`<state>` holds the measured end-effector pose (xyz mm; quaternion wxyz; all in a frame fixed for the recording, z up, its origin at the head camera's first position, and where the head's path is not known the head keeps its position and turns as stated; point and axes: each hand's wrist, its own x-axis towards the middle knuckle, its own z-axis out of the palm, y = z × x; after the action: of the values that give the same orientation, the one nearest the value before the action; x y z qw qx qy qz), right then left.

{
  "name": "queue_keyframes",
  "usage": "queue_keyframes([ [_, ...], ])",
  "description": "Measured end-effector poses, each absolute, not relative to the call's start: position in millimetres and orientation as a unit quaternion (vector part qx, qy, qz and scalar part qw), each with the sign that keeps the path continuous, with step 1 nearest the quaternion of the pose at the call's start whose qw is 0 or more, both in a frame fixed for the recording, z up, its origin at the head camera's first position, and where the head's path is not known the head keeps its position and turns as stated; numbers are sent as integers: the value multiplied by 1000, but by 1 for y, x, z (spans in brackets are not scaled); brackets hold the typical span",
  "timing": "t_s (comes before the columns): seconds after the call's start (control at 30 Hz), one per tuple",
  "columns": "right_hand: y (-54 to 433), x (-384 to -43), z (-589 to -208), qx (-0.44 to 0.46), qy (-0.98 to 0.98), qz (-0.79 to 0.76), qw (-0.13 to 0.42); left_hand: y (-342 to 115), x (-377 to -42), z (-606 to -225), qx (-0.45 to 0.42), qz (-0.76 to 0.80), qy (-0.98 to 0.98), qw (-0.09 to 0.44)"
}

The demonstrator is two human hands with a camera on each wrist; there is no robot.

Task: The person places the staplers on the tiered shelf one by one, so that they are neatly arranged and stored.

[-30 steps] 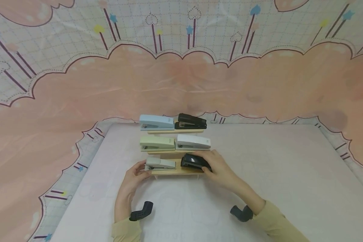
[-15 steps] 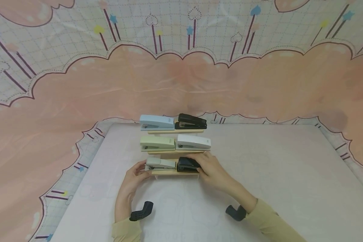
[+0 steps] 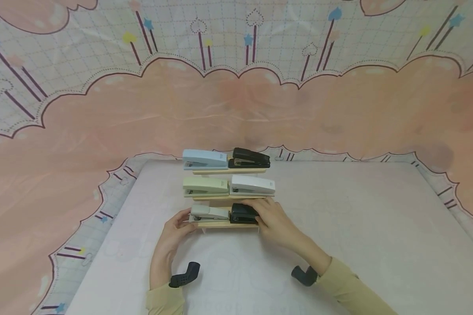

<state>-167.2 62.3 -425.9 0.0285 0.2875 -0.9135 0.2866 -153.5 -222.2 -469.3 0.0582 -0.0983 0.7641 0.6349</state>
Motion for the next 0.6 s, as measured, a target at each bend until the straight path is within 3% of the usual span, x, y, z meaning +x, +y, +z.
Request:
queue_keyframes([
  [0.27, 64, -167, -426, 279, -914, 292, 39, -222, -154, -470, -97, 632, 767, 61],
  [0.6, 82, -162, -422, 261, -910, 301, 111, -235, -152, -470, -110, 615, 779, 57],
])
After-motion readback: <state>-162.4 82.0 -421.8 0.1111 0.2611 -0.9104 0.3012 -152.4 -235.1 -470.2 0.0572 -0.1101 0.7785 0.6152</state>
